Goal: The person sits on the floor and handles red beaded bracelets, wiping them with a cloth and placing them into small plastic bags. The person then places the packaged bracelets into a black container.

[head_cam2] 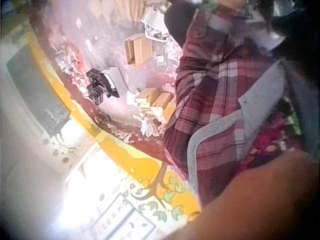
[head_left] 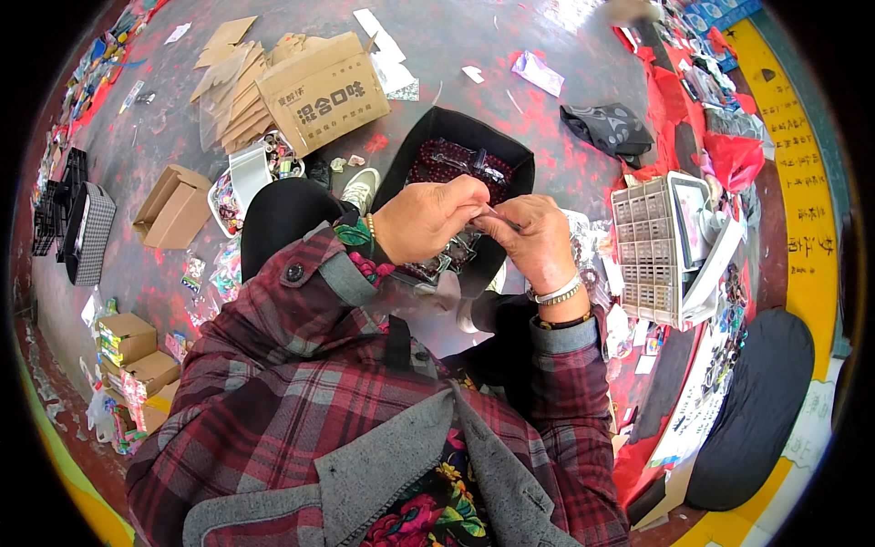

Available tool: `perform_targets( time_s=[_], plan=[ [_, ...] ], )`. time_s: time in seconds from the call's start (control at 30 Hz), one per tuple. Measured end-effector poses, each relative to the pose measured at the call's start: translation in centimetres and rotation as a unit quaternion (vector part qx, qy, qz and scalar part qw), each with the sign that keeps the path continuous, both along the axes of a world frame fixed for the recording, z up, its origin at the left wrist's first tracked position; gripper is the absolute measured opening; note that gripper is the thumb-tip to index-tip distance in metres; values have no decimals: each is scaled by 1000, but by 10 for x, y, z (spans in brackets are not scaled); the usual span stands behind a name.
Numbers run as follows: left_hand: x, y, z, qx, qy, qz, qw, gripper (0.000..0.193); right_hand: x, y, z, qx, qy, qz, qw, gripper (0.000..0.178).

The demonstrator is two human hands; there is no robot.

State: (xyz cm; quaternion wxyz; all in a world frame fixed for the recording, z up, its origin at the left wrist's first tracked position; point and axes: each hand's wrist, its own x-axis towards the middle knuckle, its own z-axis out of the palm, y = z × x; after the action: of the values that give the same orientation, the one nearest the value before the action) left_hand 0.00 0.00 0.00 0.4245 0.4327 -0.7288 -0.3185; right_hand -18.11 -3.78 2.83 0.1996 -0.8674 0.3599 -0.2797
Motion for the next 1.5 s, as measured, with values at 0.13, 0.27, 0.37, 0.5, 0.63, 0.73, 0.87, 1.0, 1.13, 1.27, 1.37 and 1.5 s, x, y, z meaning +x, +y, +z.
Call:
perform_targets(
  time_s=[0.13, 0.27, 0.37, 0.5, 0.63, 0.73, 0.87, 1.0, 1.13, 1.27, 1.37, 1.5],
  plan=[
    [3, -1, 4, 35, 69, 3, 997, 21, 1, 1, -1, 15, -15, 2, 1000, 20],
    [11, -10, 4, 52, 62, 0, 997, 14, 4, 2, 1, 19, -39, 7, 999, 20],
    [9, -10, -2, 39, 75, -24, 996, 8, 0, 0, 0, 4, -14, 19, 1000, 17],
    [14, -8, 7, 17, 96, -13, 995, 9, -3, -2, 2, 96, -86, 31, 991, 12],
    [17, -7, 13, 88, 140, 21, 986, 9, -13, -4, 5, 88, -101, 10, 991, 10],
    [20, -7, 16, 115, 155, 22, 981, 10, -18, -5, 2, 106, -112, -4, 988, 9],
    [24, -7, 19, 129, 188, 30, 973, 10, -25, -7, 5, 179, -144, -17, 973, 8],
    [22, -7, 25, 146, 205, 29, 967, 10, -29, -8, 0, 229, -200, -20, 953, 6],
    [27, -6, 28, 166, 234, 52, 956, 14, -38, -10, 8, 278, -221, -47, 934, 6],
    [34, -8, 27, 167, 354, 41, 919, 18, -71, -23, 6, 288, -362, -53, 885, 20],
    [33, -7, 25, 179, 365, 33, 913, 19, -54, -20, 8, 279, -391, -23, 877, 49],
    [25, -7, 25, 179, 338, 30, 923, 19, -25, -13, 1, 302, -353, 54, 884, 70]
  ],
)
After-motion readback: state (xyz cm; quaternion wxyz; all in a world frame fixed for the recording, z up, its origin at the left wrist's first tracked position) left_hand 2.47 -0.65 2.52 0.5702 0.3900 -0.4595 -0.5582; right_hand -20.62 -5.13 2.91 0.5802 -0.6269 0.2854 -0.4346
